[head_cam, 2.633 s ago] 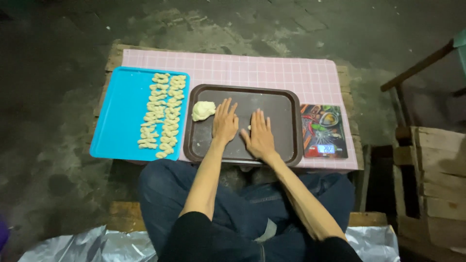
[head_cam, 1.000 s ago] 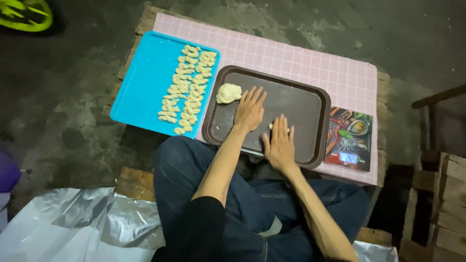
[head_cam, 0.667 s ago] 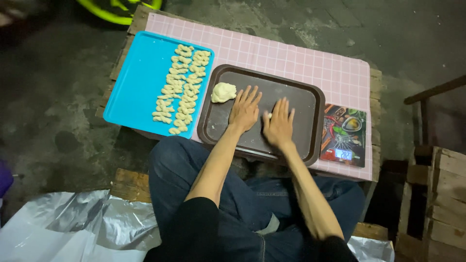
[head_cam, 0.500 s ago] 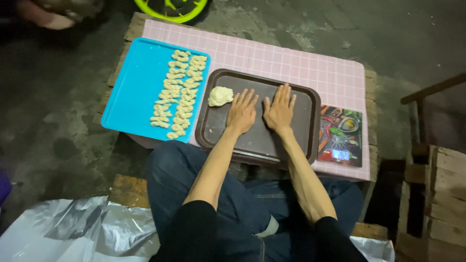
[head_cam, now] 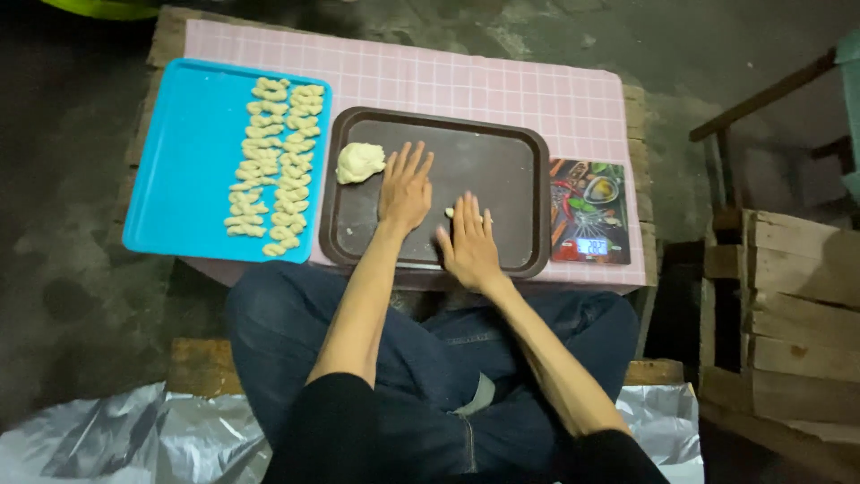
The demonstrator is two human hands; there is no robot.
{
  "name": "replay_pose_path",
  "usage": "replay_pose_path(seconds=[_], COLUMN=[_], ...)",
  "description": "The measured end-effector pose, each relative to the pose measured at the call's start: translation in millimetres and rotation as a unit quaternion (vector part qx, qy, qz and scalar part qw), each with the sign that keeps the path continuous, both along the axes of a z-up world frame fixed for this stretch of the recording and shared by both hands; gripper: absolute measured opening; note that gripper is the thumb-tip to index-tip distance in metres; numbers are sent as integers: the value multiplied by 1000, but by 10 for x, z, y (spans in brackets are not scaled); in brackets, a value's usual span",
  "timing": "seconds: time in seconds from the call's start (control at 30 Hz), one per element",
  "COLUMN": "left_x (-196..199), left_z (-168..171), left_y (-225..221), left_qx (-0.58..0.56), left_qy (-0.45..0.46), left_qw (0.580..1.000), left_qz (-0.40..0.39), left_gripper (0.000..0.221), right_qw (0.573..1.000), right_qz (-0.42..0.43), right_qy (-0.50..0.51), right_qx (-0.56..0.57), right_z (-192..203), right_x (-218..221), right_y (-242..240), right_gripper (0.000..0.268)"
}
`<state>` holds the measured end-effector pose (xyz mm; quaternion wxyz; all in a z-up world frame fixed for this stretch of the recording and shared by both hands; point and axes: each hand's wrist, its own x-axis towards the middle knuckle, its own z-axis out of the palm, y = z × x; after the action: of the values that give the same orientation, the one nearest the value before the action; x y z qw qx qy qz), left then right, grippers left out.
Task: Rolling small pieces of dough into thin strips and twisting them into a specific shape to make snacks.
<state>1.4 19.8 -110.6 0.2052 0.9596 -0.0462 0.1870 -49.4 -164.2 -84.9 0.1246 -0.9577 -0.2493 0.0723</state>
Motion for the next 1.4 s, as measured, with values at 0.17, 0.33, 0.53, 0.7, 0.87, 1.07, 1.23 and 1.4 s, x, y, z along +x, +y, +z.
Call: replay_pose_path(seconds=[0.17,0.33,0.53,0.7,0.87,1.07,1.23,1.4], left_x=[-55,15,28,34,56,64,93,22], left_z=[80,66,-6,-45,-73,-65,-94,-50], left_y=[-25,-17,-27,-39,-22,-9,-22,-18], left_qx=[-12,-28,-32,-23,-34,-38,-49,-51], left_qy=[7,8,1,5,-14,-35,-43,-28], left_qw=[1000,1000,999,1000,999,999,998,998], left_qz=[-9,0,4,5,-3,0,0,3], left_gripper=[46,45,45,44,44,43,41,42], right_qw=[996,994,1000,999,996,987,991,999], right_qz=[-66,-76,-2,4,-66,-121,-66,29], right_qy=[-54,-84,-19,44,-18,-106,-112,29], right_qx=[1,1,9,-21,-51,12,31,-11], right_z=[-143,-75,201,197,35,-167,-14,305], right_x=[956,872,-245,-532,347,1155,610,-507], right_y=[209,231,-12,-65,178,298,158,-82], right_gripper=[76,74,71,74,74,73,70,75])
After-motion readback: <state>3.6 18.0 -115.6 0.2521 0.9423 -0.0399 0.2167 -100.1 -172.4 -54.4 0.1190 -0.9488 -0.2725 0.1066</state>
